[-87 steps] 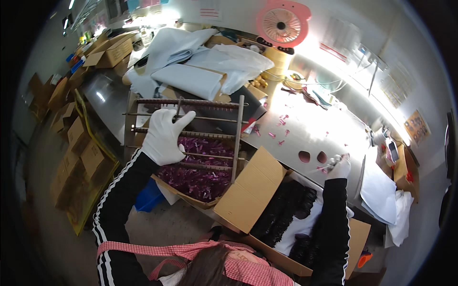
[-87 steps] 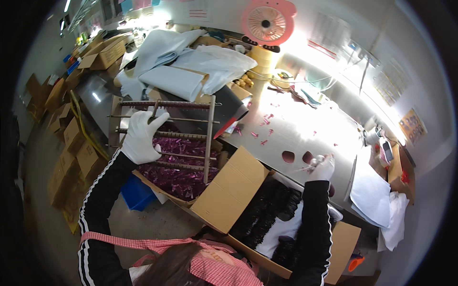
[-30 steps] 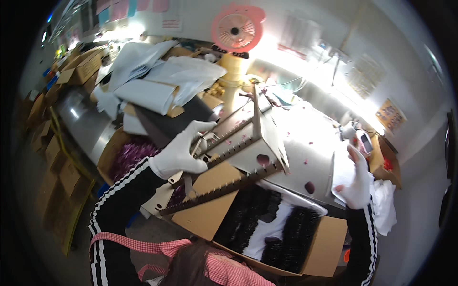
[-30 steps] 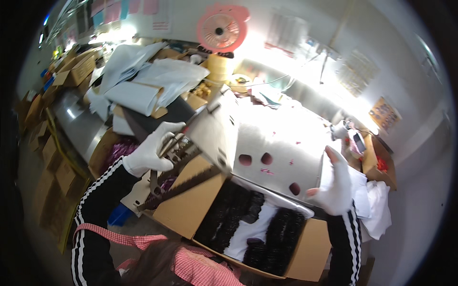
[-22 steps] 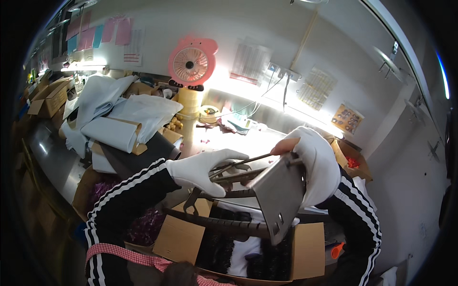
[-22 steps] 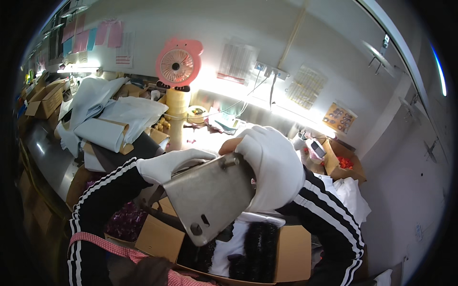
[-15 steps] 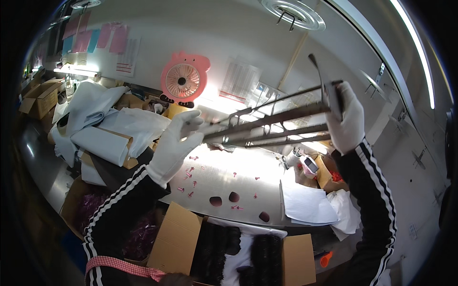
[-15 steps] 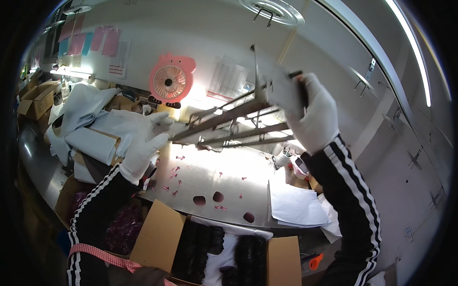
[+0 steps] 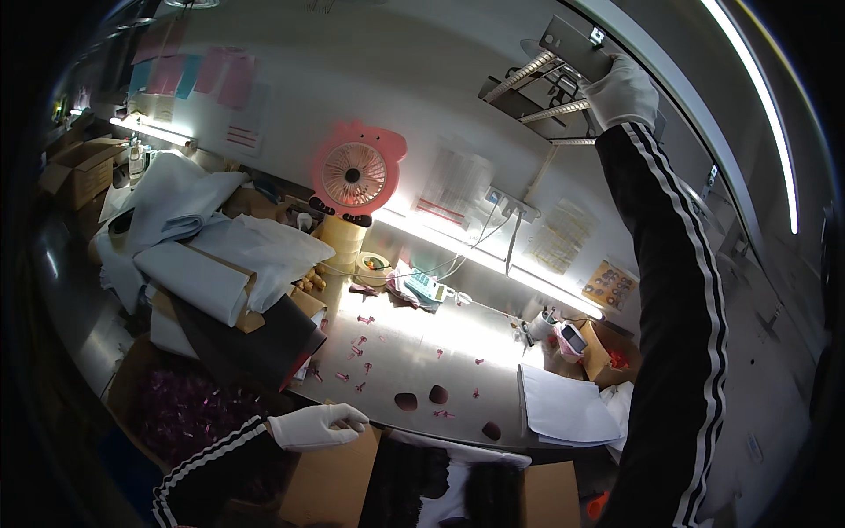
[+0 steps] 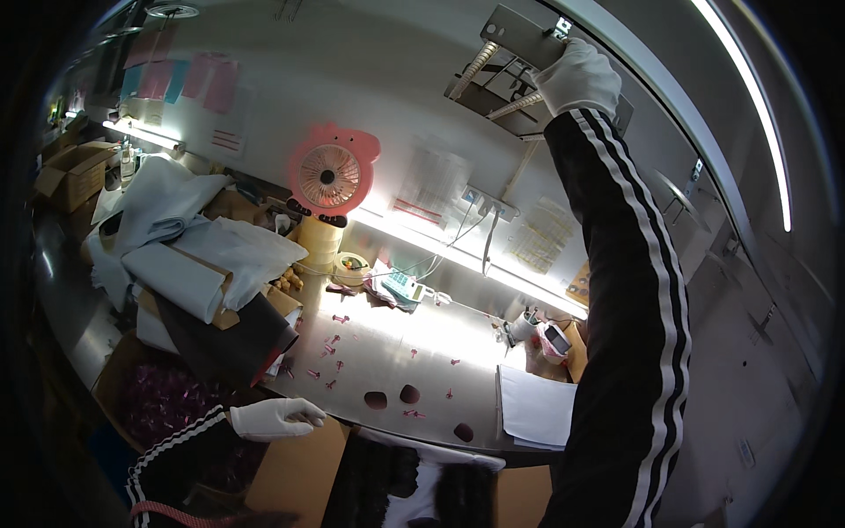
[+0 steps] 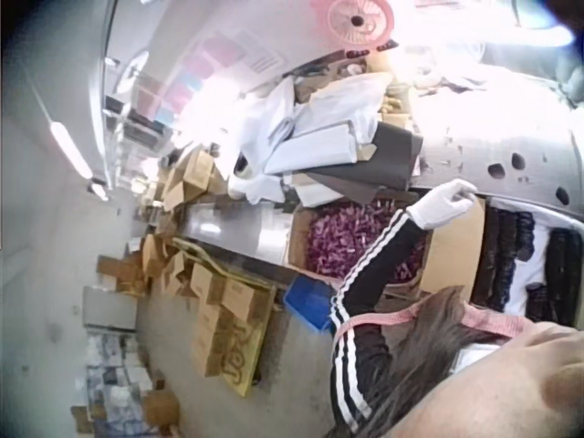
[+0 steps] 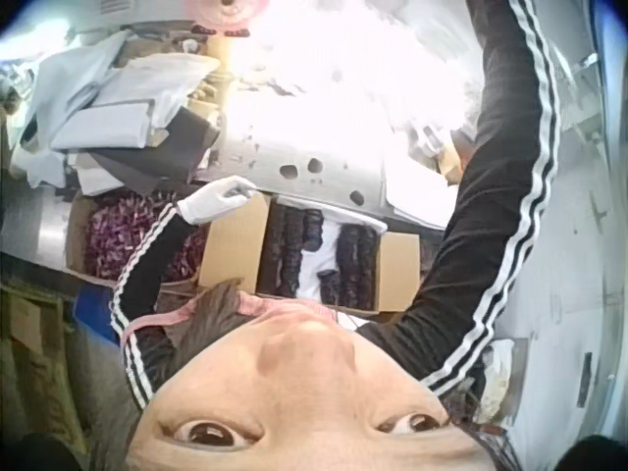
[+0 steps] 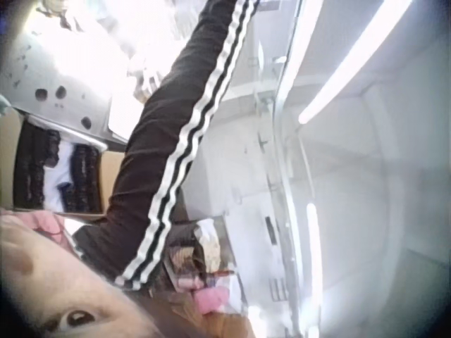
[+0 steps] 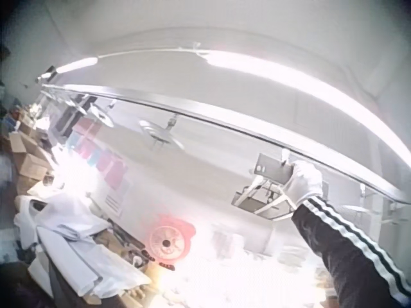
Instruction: The person repeatedly picks up small dark objects from a cardboard box and places them into slots on a metal rack. They also handle a metal rack frame, moving it around the workspace. The task involves repetitive pick-and-place actions with small components.
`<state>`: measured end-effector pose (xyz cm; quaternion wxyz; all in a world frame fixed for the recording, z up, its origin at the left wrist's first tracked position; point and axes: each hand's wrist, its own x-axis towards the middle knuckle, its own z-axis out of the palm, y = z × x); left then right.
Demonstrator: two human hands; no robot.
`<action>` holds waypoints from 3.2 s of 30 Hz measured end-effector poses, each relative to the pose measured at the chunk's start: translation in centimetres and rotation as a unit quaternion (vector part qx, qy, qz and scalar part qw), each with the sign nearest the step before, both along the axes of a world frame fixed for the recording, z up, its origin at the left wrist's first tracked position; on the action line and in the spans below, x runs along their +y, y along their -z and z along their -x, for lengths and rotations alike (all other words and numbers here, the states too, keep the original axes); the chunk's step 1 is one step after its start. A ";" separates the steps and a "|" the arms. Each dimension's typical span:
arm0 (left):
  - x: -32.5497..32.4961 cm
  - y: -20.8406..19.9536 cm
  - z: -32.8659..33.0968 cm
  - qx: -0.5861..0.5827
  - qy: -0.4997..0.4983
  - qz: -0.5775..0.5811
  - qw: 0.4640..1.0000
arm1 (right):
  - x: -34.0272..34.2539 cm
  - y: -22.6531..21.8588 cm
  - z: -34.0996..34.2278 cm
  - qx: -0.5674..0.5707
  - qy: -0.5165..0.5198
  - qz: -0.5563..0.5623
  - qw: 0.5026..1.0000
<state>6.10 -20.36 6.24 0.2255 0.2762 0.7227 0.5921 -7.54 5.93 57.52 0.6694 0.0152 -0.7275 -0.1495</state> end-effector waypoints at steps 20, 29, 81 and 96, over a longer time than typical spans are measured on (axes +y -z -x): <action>12.7 6.5 11.7 0.178 -0.130 0.391 0.893 | 27.4 54.7 -4.0 -0.772 0.067 0.223 0.591; 19.3 7.4 17.2 0.114 -0.137 0.468 0.866 | 26.3 58.6 -3.8 -0.723 -0.026 0.354 0.593; 24.3 9.6 -3.3 -0.102 0.048 0.149 0.982 | 17.3 60.2 -22.2 -0.740 -0.239 0.420 0.467; 27.3 13.8 -2.1 0.520 0.138 0.296 0.789 | 17.2 63.8 -27.1 -0.765 -0.244 0.156 0.576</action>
